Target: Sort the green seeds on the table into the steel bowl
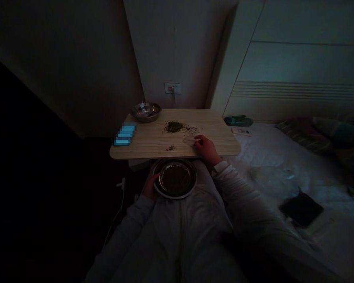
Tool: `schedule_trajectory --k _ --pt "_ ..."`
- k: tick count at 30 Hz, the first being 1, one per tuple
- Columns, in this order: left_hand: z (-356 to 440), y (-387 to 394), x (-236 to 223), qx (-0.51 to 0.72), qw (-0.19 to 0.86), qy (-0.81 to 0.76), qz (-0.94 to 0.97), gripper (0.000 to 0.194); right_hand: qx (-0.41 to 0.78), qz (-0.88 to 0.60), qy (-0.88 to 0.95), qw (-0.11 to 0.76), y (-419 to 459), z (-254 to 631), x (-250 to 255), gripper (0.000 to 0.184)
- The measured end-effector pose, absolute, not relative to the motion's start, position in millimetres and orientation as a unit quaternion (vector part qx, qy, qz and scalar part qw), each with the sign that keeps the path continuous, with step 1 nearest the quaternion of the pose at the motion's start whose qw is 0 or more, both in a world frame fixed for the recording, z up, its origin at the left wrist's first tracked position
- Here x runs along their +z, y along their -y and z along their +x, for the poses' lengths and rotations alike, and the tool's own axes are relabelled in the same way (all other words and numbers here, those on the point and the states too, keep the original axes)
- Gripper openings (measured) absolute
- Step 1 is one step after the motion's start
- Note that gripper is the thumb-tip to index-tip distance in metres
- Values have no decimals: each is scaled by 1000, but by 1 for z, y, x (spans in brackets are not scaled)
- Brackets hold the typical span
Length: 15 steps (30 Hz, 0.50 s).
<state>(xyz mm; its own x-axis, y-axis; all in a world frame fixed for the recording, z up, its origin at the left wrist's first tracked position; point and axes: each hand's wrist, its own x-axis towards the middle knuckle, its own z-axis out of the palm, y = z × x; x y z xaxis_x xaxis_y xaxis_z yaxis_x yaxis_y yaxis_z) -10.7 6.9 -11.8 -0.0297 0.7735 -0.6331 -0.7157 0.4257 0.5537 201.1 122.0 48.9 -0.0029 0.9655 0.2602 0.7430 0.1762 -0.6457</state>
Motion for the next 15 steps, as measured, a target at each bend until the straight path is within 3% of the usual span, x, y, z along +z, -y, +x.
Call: schedule_trajectory --k 7,15 --pt "-13 -7 -16 532 690 -489 30 15 140 -622 693 337 -151 218 49 28" --pt "-11 -7 -15 531 695 -483 32 17 182 -596 676 395 -150 224 57 26"
